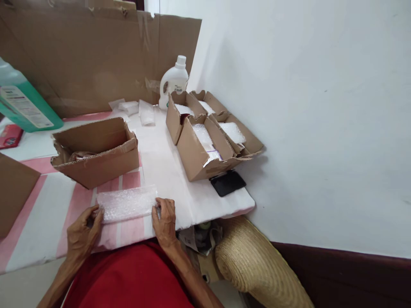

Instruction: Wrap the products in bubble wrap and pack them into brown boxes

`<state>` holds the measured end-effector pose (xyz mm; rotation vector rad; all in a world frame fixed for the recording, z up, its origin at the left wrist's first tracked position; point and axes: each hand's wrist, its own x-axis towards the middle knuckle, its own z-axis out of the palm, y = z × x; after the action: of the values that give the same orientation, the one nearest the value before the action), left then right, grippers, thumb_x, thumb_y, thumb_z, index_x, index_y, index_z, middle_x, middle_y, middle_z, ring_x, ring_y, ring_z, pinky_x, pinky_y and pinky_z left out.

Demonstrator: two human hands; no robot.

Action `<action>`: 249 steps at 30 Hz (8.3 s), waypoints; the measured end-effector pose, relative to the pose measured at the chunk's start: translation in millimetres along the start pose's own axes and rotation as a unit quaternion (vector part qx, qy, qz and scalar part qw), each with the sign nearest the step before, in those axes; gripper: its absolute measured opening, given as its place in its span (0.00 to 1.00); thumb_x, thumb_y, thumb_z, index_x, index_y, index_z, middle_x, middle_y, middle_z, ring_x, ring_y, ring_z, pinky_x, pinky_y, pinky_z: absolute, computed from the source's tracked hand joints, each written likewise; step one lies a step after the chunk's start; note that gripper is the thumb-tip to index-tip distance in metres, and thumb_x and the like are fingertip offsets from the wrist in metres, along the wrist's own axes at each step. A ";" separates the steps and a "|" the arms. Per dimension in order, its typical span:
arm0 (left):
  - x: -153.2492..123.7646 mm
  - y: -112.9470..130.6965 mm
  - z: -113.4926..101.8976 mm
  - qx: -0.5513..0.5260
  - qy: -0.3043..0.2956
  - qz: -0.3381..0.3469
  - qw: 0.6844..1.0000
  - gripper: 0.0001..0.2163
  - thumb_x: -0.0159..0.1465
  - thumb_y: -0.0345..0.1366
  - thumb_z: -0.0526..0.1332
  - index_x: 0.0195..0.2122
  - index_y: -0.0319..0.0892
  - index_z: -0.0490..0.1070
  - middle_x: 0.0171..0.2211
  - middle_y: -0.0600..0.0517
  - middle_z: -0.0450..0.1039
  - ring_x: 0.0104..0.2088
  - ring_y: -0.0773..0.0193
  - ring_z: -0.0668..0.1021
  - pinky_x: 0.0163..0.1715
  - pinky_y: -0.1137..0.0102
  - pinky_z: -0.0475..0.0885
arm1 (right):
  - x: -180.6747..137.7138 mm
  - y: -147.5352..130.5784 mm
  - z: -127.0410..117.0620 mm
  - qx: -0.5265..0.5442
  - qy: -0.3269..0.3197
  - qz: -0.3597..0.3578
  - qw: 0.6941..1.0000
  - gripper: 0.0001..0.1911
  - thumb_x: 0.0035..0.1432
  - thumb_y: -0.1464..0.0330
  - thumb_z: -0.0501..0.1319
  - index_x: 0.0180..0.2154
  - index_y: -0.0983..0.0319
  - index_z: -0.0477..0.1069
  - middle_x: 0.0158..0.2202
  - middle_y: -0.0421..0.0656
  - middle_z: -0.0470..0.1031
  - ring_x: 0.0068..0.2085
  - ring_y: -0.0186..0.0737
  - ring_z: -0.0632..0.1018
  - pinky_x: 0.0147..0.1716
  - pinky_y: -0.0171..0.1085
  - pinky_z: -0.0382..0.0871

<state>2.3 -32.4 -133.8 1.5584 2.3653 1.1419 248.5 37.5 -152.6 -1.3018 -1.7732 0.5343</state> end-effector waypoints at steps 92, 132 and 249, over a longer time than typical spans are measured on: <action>61.8 64.4 32.9 -0.093 -0.280 -0.031 0.955 0.20 0.56 0.54 0.64 0.40 0.43 0.75 0.25 0.53 0.75 0.25 0.60 0.76 0.27 0.67 0.70 | -37.3 -9.1 -36.2 0.138 -0.124 -0.151 0.971 0.25 0.50 0.84 0.57 0.48 0.60 0.74 0.51 0.50 0.72 0.48 0.46 0.73 0.46 0.45 0.73; 50.2 87.6 17.0 -0.342 -0.269 -0.177 0.883 0.18 0.48 0.50 0.74 0.31 0.43 0.74 0.30 0.53 0.74 0.33 0.65 0.75 0.36 0.71 0.72 | 59.3 -9.4 -28.4 0.136 -0.047 -0.047 0.988 0.28 0.61 0.58 0.69 0.59 0.58 0.67 0.58 0.52 0.72 0.59 0.49 0.71 0.60 0.51 0.65; -5.6 38.2 11.2 0.095 -0.116 0.371 0.917 0.17 0.68 0.33 0.60 0.58 0.45 0.68 0.51 0.45 0.78 0.50 0.56 0.78 0.50 0.62 0.70 | -4.9 -8.2 -7.5 0.043 -0.101 -0.122 0.986 0.19 0.62 0.65 0.67 0.53 0.61 0.69 0.52 0.53 0.71 0.52 0.52 0.73 0.52 0.52 0.74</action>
<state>38.8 -23.4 -119.9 2.6133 1.7950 0.7376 250.7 28.9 -144.2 -0.9805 -2.0207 0.6129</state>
